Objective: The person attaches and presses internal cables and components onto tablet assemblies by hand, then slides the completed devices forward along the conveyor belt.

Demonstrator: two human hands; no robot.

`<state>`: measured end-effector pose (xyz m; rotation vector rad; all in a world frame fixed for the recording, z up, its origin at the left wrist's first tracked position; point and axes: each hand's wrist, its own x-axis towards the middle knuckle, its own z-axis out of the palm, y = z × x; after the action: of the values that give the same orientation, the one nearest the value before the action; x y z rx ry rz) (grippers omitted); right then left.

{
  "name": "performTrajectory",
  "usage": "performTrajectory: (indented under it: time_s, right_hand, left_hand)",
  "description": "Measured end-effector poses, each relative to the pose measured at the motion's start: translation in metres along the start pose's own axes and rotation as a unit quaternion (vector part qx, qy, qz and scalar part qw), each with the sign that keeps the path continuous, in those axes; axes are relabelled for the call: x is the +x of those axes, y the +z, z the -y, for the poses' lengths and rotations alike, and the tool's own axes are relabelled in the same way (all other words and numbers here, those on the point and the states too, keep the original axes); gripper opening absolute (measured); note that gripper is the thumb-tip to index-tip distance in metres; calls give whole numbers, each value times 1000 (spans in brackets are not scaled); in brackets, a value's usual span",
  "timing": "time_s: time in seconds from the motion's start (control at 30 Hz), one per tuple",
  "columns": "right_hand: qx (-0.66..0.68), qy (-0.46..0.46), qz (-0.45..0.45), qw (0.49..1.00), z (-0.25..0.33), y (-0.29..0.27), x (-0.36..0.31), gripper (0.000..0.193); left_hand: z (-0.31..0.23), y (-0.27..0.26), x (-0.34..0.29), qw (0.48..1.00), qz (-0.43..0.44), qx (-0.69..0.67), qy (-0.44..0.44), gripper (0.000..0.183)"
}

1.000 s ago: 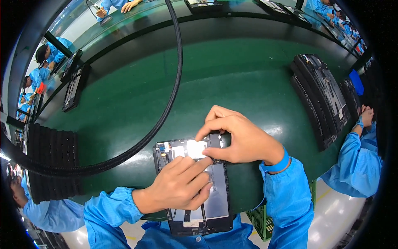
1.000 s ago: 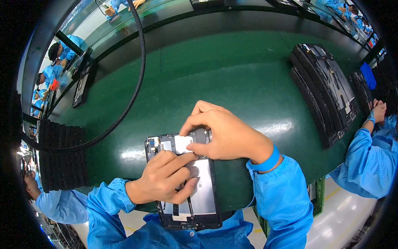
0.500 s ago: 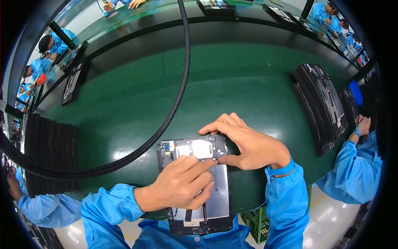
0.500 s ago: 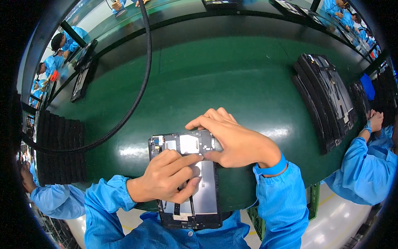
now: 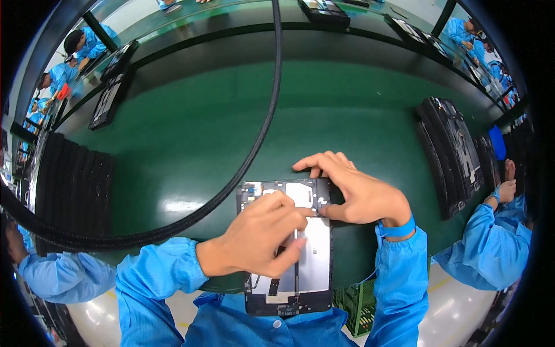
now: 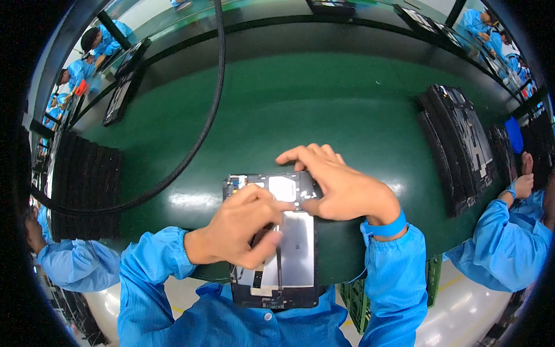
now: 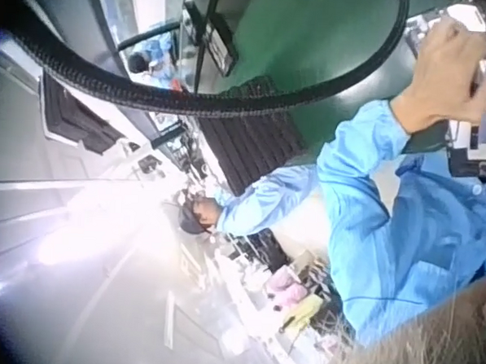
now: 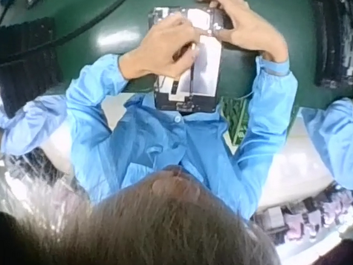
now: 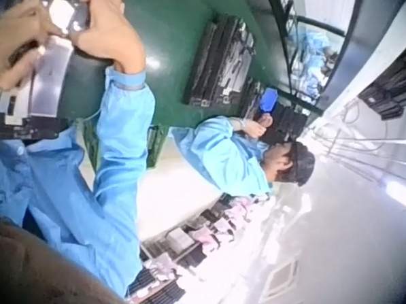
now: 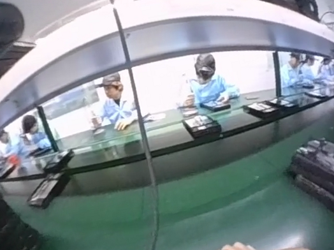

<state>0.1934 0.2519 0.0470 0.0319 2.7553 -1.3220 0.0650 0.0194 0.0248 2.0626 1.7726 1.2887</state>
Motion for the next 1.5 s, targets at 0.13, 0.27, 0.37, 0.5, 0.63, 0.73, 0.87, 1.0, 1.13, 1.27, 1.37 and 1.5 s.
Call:
performTrajectory:
  time_s: [0.13,0.27,0.37,0.5,0.63,0.73,0.87,1.0,1.13,1.27,1.37,1.5]
  right_hand:
    - [74,8,-39,996,2,-1,-4,69]
    - [-38,-105,-164,980,26,23,-2,36]
    - [-54,-162,-72,983,66,50,1,28]
    - [-77,-149,23,985,77,73,10,25]
    - [-99,-170,17,980,76,80,10,21]
    - [-156,-170,-24,973,77,87,1,19]
    - [-202,-170,-51,963,80,96,-2,20]
    - [-271,-191,-95,939,79,103,3,20]
    - [-272,-218,-136,927,79,105,2,20]
    - [-265,-228,-168,922,73,104,1,19]
    - [-281,-225,-161,919,67,102,3,19]
    - [-278,-219,-172,919,61,104,5,18]
  left_hand:
    - [18,-28,-26,996,-88,-2,8,11]
    - [16,-51,-64,994,-45,62,73,14]
    - [12,-50,-85,983,-4,102,152,25]
    - [9,-52,-99,973,27,129,190,32]
    - [9,-51,-101,968,52,123,215,34]
    - [9,-52,-100,961,69,128,236,35]
    - [8,-55,-98,958,81,118,248,35]
    - [7,-54,-96,956,80,121,256,34]
    - [7,-50,-91,965,71,95,233,32]
    - [11,-52,-85,961,73,123,238,29]
    - [19,-55,-82,958,60,155,233,28]
    - [29,-56,-78,950,34,174,258,28]
